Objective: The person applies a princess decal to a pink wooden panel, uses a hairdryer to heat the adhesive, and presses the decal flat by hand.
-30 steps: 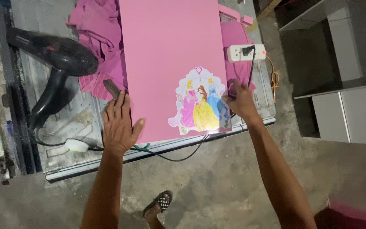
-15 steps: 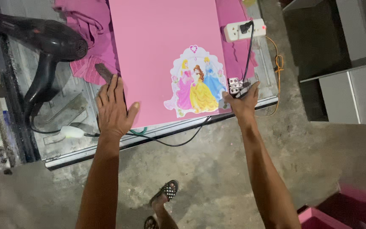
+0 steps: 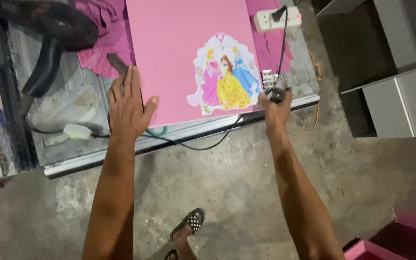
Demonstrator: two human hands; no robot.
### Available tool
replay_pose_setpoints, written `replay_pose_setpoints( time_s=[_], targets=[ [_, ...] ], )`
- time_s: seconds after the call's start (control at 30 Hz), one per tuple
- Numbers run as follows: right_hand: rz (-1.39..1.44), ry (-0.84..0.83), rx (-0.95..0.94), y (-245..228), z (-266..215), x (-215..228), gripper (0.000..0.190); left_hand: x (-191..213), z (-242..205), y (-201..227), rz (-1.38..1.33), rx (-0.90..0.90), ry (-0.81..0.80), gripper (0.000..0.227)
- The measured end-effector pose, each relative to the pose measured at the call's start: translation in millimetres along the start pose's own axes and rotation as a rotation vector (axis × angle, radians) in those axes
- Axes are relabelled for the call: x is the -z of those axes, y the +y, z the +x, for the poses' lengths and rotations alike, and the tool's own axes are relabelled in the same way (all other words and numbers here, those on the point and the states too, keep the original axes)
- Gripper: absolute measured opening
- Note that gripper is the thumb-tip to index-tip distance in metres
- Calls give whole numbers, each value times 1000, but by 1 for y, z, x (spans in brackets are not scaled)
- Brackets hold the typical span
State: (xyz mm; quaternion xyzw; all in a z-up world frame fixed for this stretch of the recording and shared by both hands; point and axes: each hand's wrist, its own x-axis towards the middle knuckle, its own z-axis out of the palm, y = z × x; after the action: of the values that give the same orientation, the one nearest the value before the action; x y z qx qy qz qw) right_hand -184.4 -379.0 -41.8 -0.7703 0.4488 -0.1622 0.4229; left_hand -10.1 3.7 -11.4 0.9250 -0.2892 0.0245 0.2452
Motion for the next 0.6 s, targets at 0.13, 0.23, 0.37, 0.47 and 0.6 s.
replay_pose_setpoints(
  time_s=[0.13, 0.23, 0.37, 0.47, 0.6],
  targets=[
    [179, 183, 106, -8, -23, -15, 31, -1, 0, 0, 5, -9, 6, 86],
    [172, 100, 89, -36, -44, -1, 39, 1, 3, 0, 23, -11, 16, 87],
    [161, 64, -130, -61, -59, 7, 88, 1, 2, 1, 6, -1, 22, 84],
    [208, 337, 147, -16, -47, -29, 37, 3, 4, 3, 9, -20, 32, 81],
    [337, 510, -69, -7, -52, -63, 53, 4, 6, 2, 56, -34, 10, 84]
  ],
)
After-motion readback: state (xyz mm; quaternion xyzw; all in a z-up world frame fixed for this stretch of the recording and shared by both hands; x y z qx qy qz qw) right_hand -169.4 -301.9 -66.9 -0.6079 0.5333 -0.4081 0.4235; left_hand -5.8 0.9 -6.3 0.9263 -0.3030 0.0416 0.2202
